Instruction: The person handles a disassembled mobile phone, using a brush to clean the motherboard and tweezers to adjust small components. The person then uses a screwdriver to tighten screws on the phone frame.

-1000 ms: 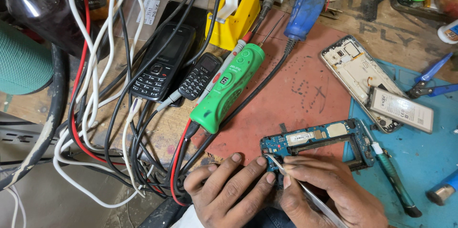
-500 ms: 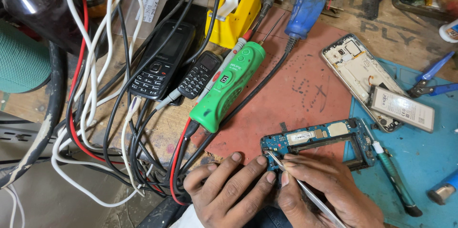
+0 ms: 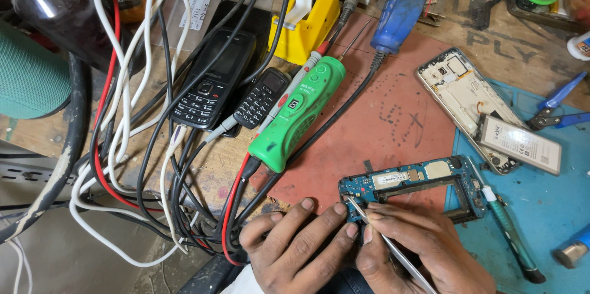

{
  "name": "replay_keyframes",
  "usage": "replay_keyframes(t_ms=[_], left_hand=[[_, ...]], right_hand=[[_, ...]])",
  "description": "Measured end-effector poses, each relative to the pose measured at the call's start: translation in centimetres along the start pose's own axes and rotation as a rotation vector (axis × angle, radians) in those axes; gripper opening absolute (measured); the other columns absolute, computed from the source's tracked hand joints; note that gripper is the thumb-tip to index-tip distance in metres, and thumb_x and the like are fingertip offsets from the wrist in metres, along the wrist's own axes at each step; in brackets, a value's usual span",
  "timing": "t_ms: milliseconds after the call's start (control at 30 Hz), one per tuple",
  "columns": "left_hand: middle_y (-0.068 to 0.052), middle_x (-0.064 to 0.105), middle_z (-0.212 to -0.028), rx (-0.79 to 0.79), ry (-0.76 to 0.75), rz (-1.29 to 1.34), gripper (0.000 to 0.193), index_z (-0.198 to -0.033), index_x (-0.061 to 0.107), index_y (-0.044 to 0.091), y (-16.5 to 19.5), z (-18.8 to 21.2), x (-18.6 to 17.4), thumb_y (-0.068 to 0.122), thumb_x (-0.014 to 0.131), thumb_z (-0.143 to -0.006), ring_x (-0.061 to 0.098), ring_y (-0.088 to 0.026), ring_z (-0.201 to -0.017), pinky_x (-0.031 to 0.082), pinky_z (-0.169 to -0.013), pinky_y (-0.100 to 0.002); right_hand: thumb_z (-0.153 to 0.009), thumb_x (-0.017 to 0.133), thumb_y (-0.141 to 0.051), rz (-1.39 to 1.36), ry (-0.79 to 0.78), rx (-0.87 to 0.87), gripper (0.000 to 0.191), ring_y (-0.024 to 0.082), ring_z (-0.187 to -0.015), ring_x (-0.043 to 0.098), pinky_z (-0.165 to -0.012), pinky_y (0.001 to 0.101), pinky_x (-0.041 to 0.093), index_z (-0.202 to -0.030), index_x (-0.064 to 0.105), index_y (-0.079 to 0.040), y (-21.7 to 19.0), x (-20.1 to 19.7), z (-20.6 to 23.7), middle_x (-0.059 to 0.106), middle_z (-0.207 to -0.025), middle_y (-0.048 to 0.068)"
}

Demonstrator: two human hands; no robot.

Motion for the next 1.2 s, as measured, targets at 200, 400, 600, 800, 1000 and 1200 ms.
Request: replay_keyframes(t_ms=[200,400,600,800,1000,1200], left_hand=[[0.008,0.077,-0.118,-0.066,-0.041,0.044,0.016,-0.114,0.076,0.029,0.0,-0.1,-0.1,0.024,0.066,-0.102,0.068,-0.011,-0.110,0.039,-0.095,-0.029],[0.005,0.077,-0.119,0.052,-0.026,0.030,0.015,-0.116,0.076,0.025,-0.4,-0.1,0.0,0.026,0.069,-0.103,0.067,-0.014,-0.110,0.039,-0.094,-0.029],[0.005,0.077,-0.119,0.055,-0.020,0.013,0.016,-0.116,0.076,0.026,-0.4,0.1,0.0,0.028,0.069,-0.102,0.068,-0.013,-0.110,0.039,-0.094,-0.029],[0.004,0.077,-0.119,0.038,-0.021,0.033,0.014,-0.116,0.076,0.025,-0.4,0.1,0.0,0.029,0.069,-0.104,0.068,-0.015,-0.109,0.039,-0.093,-0.029],[0.004,0.078,-0.117,0.036,-0.009,0.040,0.016,-0.114,0.077,0.025,-0.3,-0.1,0.0,0.027,0.067,-0.101,0.069,-0.015,-0.108,0.039,-0.091,-0.029],[0.007,0.078,-0.117,-0.080,-0.041,0.036,0.013,-0.113,0.077,0.028,0.2,0.1,-0.1,0.029,0.069,-0.102,0.068,-0.012,-0.110,0.040,-0.094,-0.030]], right_hand=[[-0.083,0.081,-0.008,-0.042,-0.001,-0.031,0.038,0.028,-0.117,0.072,-0.105,0.0413,0.057,-0.117,0.064,-0.005,0.9,0.3,0.7,0.073,-0.115,0.014],[-0.081,0.082,-0.008,-0.083,-0.096,-0.057,0.040,0.028,-0.118,0.071,-0.111,0.0460,0.051,-0.116,0.063,-0.003,1.0,-0.2,0.1,0.072,-0.116,0.016],[-0.085,0.078,-0.001,-0.183,0.056,0.079,0.032,0.026,-0.117,0.074,-0.108,0.0409,0.057,-0.115,0.068,-0.002,-0.1,0.3,0.7,0.075,-0.116,0.016],[-0.088,0.074,0.001,-0.153,0.046,0.009,0.032,0.026,-0.116,0.073,-0.104,0.0383,0.059,-0.119,0.066,-0.002,0.3,0.5,0.5,0.074,-0.116,0.016],[-0.085,0.077,-0.002,-0.157,0.038,-0.033,0.033,0.026,-0.115,0.071,-0.103,0.0394,0.057,-0.115,0.064,-0.002,0.0,0.2,-0.4,0.071,-0.114,0.017],[-0.087,0.075,0.004,-0.198,0.152,0.131,0.024,0.027,-0.112,0.076,-0.102,0.0402,0.061,-0.110,0.070,0.001,-1.1,0.5,-0.1,0.076,-0.110,0.019]])
Point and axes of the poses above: each hand's wrist, its own z-axis away from the middle knuckle, its own x-axis out of the palm, y = z × x, the point moved 4 cm from there along -z, towards the middle knuckle
